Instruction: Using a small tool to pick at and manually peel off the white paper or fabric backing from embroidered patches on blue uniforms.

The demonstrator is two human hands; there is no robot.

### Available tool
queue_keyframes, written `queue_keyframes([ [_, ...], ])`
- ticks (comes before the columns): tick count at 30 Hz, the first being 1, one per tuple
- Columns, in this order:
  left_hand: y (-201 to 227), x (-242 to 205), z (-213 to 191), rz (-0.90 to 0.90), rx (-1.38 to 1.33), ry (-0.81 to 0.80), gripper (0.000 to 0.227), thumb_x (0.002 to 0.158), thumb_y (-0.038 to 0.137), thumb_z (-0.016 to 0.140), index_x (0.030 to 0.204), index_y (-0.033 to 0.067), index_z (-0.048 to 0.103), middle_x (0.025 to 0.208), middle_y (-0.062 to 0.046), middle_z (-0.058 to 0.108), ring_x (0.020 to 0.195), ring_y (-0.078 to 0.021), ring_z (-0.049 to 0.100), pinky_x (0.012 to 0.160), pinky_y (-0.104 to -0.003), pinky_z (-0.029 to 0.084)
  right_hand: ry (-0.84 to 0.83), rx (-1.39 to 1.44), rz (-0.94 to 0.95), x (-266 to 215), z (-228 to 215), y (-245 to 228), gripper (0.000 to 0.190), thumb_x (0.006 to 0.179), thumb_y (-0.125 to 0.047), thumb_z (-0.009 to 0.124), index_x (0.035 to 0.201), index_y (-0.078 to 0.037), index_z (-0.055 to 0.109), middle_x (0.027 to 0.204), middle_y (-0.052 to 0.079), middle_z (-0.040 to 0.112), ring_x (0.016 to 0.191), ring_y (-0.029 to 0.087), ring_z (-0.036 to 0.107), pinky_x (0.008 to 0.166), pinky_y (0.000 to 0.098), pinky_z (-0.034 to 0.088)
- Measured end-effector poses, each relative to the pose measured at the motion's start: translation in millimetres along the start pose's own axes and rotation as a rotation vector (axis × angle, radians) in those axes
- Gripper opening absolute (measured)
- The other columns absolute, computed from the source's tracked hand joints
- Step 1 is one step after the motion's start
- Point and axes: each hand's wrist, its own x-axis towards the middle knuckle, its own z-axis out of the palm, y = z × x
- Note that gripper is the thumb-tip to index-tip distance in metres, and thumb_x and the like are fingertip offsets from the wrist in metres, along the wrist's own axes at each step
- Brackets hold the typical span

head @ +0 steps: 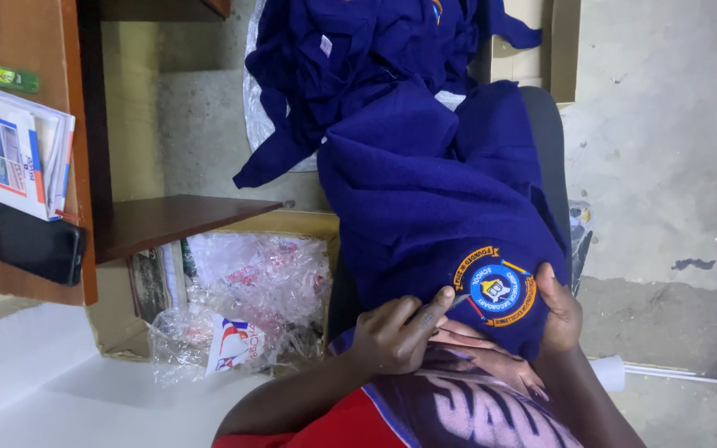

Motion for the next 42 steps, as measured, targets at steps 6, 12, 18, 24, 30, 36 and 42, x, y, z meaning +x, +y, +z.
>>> queue_keyframes([
  [6, -1.1, -3.8, 0.2, -0.008, -0.003, -0.035, 0.045, 0.096, 0.005, 0.078, 0.139, -0.0041, 0.069, 0.077, 0.000, 0.045, 0.055, -0.0084, 0.035, 0.043, -0.021, 0.031, -0.100, 0.080, 0.043, 1.3, 0.0, -0.6, 0.067, 0.111, -0.042, 0.054, 0.144, 0.015, 0.052, 0.121, 0.029, 0.072, 0.095, 0.033, 0.077, 0.086, 0.0413, 0.065],
  [12, -3.4, 4.4, -10.0, -0.357, -0.433, -0.181, 0.057, 0.096, 0.022, 0.071, 0.139, -0.0101, 0.052, 0.130, -0.030, 0.070, 0.103, -0.0393, 0.080, 0.086, -0.041, 0.067, -0.018, 0.115, 0.014, 0.2, -24.9, 12.5, 0.059, 0.110, -0.036, 0.055, 0.147, 0.010, 0.052, 0.127, 0.027, 0.070, 0.099, 0.033, 0.074, 0.090, 0.0424, 0.061],
  [18, 2.3, 63.9, -52.1, -0.297, -1.038, -0.807, 0.026, 0.099, 0.007, 0.067, 0.125, 0.0081, 0.071, 0.139, -0.016, 0.072, 0.118, -0.0271, 0.077, 0.099, -0.036, 0.062, 0.332, -0.282, 0.051, -0.8, 5.7, 2.4, 0.070, 0.101, -0.042, 0.057, 0.150, 0.007, 0.048, 0.126, 0.024, 0.067, 0.096, 0.027, 0.067, 0.084, 0.0357, 0.056],
  [24, -2.0, 90.4, 9.9, -0.229, -0.748, 0.027, 0.044, 0.114, 0.002, 0.037, 0.157, -0.0018, 0.046, 0.161, -0.028, 0.040, 0.146, -0.0373, 0.050, 0.111, -0.048, 0.055, 0.154, -0.089, -0.035, 11.0, -12.8, 19.7, 0.046, 0.108, -0.032, 0.057, 0.140, 0.000, 0.058, 0.112, 0.027, 0.071, 0.099, 0.041, 0.074, 0.085, 0.0605, 0.062],
  [30, -13.7, 74.9, -10.7, -0.367, -1.260, -0.258, 0.040, 0.109, 0.009, 0.056, 0.146, -0.0054, 0.057, 0.157, -0.031, 0.049, 0.137, -0.0431, 0.058, 0.107, -0.052, 0.058, 0.118, -0.106, 0.085, 2.2, 6.4, 0.3, 0.043, 0.108, -0.030, 0.054, 0.136, 0.002, 0.062, 0.109, 0.029, 0.074, 0.093, 0.043, 0.076, 0.083, 0.0679, 0.061],
  [36, -29.7, 94.1, -9.4, -0.008, -0.120, -0.365, 0.056, 0.103, 0.000, 0.049, 0.158, 0.0041, 0.045, 0.170, -0.017, 0.038, 0.162, -0.0348, 0.033, 0.135, -0.068, 0.013, -0.613, -0.515, 0.159, -0.4, 69.7, -52.8, 0.136, 0.056, -0.045, 0.105, 0.162, -0.004, 0.030, 0.164, 0.024, 0.046, 0.141, 0.039, 0.060, 0.113, 0.0542, 0.056],
  [42, -48.0, 116.8, -36.6, 0.189, -0.144, -0.306, 0.037, 0.086, 0.010, 0.073, 0.121, -0.0017, 0.068, 0.079, -0.011, 0.063, 0.065, -0.0279, 0.056, 0.070, -0.042, 0.048, -0.321, -1.593, -0.126, -3.9, 95.6, -85.5, 0.016, 0.076, -0.019, 0.081, 0.084, -0.007, 0.076, 0.080, 0.005, 0.084, 0.061, 0.022, 0.076, 0.065, 0.0366, 0.060],
])
